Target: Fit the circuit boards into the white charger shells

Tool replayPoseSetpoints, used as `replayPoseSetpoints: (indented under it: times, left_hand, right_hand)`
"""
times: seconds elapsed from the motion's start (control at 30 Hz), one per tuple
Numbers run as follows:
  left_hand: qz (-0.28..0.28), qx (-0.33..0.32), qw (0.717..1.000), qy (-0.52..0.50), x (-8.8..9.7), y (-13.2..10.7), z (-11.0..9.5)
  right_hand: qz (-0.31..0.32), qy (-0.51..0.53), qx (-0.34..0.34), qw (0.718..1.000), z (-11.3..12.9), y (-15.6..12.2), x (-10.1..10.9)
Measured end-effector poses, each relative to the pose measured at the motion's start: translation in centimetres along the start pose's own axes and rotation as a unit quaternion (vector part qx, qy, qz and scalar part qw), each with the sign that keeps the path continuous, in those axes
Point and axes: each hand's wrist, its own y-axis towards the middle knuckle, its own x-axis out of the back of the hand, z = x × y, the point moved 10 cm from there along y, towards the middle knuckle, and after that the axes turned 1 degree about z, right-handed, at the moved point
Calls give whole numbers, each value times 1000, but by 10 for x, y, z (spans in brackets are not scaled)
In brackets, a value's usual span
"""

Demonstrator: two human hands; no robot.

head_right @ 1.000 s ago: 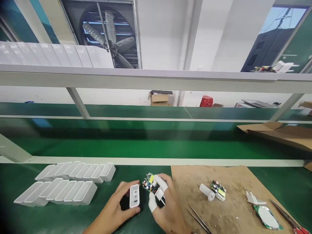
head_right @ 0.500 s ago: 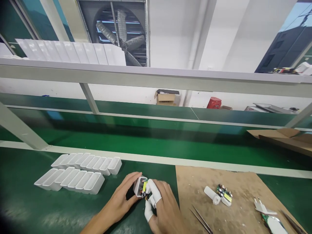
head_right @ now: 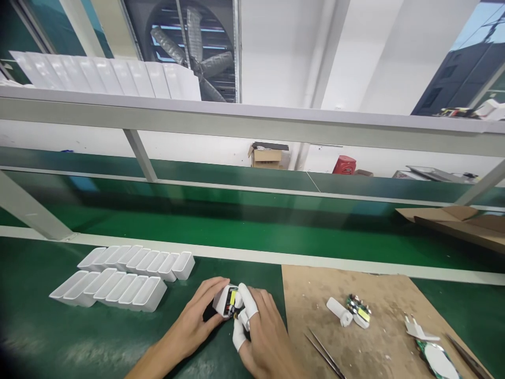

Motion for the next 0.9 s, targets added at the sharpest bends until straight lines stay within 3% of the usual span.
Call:
replayPoseSetpoints:
  times: [0.43, 0.9]
  left_hand:
    - [12, -3, 1000, -3, -7, 0, 5]
    - [1, 5, 1000, -20, -4, 1, 2]
  right_hand:
    - [30, 28, -27, 999, -11, -5, -6]
    - [29, 7, 16, 999, -9, -13, -9]
